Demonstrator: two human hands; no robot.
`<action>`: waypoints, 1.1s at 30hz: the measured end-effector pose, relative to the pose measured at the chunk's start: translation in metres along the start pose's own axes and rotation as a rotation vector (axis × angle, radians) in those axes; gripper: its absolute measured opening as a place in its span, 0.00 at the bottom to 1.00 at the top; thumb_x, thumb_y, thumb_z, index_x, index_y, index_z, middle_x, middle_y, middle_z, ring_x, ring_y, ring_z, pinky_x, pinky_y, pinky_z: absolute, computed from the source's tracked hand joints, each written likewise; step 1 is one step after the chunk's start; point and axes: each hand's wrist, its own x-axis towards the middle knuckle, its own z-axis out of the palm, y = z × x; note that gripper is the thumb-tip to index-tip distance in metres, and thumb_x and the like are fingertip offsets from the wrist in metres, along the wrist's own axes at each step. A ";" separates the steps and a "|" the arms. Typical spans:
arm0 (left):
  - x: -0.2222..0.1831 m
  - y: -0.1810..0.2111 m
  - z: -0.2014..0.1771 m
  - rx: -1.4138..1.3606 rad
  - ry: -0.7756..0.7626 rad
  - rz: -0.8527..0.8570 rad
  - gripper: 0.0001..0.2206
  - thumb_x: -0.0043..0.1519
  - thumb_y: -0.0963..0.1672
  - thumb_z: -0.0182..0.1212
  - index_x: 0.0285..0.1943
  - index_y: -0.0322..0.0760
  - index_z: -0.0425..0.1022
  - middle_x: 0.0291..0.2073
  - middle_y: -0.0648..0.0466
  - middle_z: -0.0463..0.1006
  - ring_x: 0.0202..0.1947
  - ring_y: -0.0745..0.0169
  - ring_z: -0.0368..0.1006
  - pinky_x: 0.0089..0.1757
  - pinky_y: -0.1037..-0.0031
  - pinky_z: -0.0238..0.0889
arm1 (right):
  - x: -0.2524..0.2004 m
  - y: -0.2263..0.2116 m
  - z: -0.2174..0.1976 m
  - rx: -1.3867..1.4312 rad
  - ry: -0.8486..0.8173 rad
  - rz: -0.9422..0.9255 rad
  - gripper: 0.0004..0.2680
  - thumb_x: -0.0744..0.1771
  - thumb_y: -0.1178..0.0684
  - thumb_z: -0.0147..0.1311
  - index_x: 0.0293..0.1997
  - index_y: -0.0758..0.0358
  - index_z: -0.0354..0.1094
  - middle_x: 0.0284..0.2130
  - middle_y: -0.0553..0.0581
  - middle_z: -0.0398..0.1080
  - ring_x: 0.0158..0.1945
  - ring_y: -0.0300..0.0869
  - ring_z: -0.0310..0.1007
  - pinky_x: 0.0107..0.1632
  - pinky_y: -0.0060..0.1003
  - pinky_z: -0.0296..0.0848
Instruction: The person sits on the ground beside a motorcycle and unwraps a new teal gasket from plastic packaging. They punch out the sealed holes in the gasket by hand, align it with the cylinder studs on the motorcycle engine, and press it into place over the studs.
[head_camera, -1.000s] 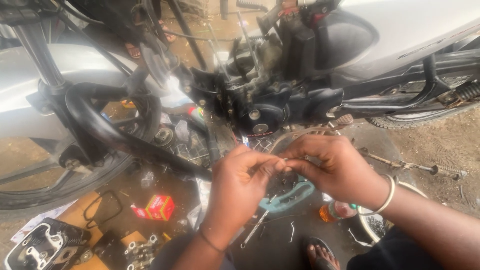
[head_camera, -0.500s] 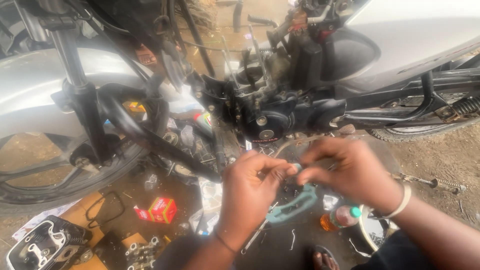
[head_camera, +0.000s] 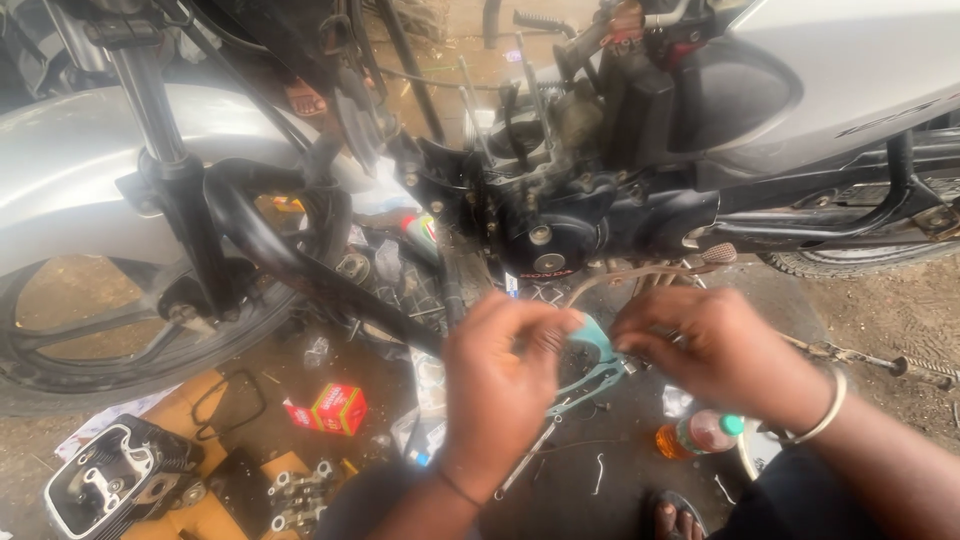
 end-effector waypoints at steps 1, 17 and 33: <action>0.003 -0.002 -0.004 -0.011 0.040 -0.016 0.09 0.61 0.47 0.69 0.36 0.35 0.82 0.29 0.54 0.79 0.29 0.64 0.76 0.34 0.74 0.68 | 0.001 0.002 -0.005 -0.029 0.025 0.077 0.04 0.62 0.54 0.62 0.34 0.61 0.78 0.33 0.52 0.81 0.34 0.38 0.82 0.38 0.31 0.78; 0.005 0.007 0.011 -0.025 0.053 -0.009 0.10 0.60 0.47 0.69 0.36 0.34 0.81 0.28 0.54 0.78 0.28 0.66 0.76 0.33 0.76 0.67 | 0.000 -0.014 0.001 0.032 -0.002 0.180 0.08 0.60 0.51 0.66 0.35 0.63 0.75 0.27 0.53 0.79 0.28 0.39 0.79 0.32 0.34 0.77; 0.014 0.006 0.020 -0.035 0.056 -0.007 0.12 0.61 0.48 0.69 0.38 0.33 0.82 0.29 0.57 0.79 0.29 0.71 0.73 0.34 0.78 0.66 | -0.013 -0.005 -0.006 0.037 0.131 0.072 0.11 0.60 0.47 0.65 0.37 0.62 0.76 0.43 0.53 0.78 0.45 0.41 0.78 0.46 0.36 0.77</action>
